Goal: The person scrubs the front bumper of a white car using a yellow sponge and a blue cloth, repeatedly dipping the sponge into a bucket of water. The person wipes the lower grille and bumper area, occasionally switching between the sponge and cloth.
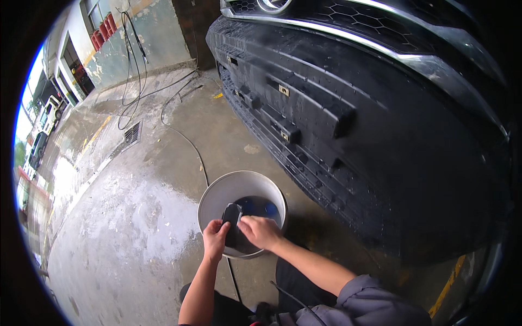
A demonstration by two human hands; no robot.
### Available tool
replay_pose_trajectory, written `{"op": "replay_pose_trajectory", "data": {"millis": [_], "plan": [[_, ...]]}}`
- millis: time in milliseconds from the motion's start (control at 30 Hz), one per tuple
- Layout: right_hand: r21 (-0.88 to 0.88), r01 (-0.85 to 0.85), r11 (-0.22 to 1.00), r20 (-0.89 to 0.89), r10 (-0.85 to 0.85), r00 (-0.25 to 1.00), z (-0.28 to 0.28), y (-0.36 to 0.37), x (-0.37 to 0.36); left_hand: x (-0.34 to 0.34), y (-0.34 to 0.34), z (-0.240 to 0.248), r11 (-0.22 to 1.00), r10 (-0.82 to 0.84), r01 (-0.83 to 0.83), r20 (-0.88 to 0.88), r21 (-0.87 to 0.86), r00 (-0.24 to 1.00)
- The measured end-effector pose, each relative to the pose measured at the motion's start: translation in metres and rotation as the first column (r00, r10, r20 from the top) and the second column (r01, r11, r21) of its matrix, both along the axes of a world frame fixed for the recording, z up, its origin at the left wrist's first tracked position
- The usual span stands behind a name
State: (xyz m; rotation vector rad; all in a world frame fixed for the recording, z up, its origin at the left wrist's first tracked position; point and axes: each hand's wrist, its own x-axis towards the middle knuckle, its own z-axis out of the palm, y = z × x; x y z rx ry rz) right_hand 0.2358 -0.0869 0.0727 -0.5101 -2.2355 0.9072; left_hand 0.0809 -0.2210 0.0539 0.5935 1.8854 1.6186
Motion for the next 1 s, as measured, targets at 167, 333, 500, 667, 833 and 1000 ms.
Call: {"op": "replay_pose_trajectory", "data": {"millis": [167,333,500,667,833,1000], "plan": [[-0.182,0.055,0.982,0.009,-0.054,0.998,0.005,0.008,0.003,0.011,0.003,0.010,0.986,-0.147,0.153,0.082,-0.069,0.986],[-0.146,0.070,0.987,-0.039,-0.076,0.996,0.006,0.014,0.004,0.008,0.003,0.007,0.946,-0.286,0.298,0.100,-0.128,0.953],[-0.069,0.123,0.990,-0.202,-0.134,0.970,-0.005,0.016,0.008,-0.006,0.001,0.019,0.875,0.135,-0.479,-0.916,-0.069,0.379],[-0.112,0.143,0.983,-0.262,-0.168,0.950,-0.001,0.008,-0.003,-0.063,-0.017,-0.014,0.791,-0.070,-0.294,-0.557,-0.536,0.827],[-0.552,0.221,0.804,-0.159,-0.361,0.919,-0.031,0.015,-0.027,-0.144,0.030,-0.014,0.790,-0.350,-0.083,-0.558,-0.608,0.752],[-0.874,-0.044,0.483,-0.296,-0.460,0.837,-0.037,0.027,-0.050,-0.227,0.104,-0.010,0.760,-0.594,0.141,-0.588,-0.635,0.549]]}}
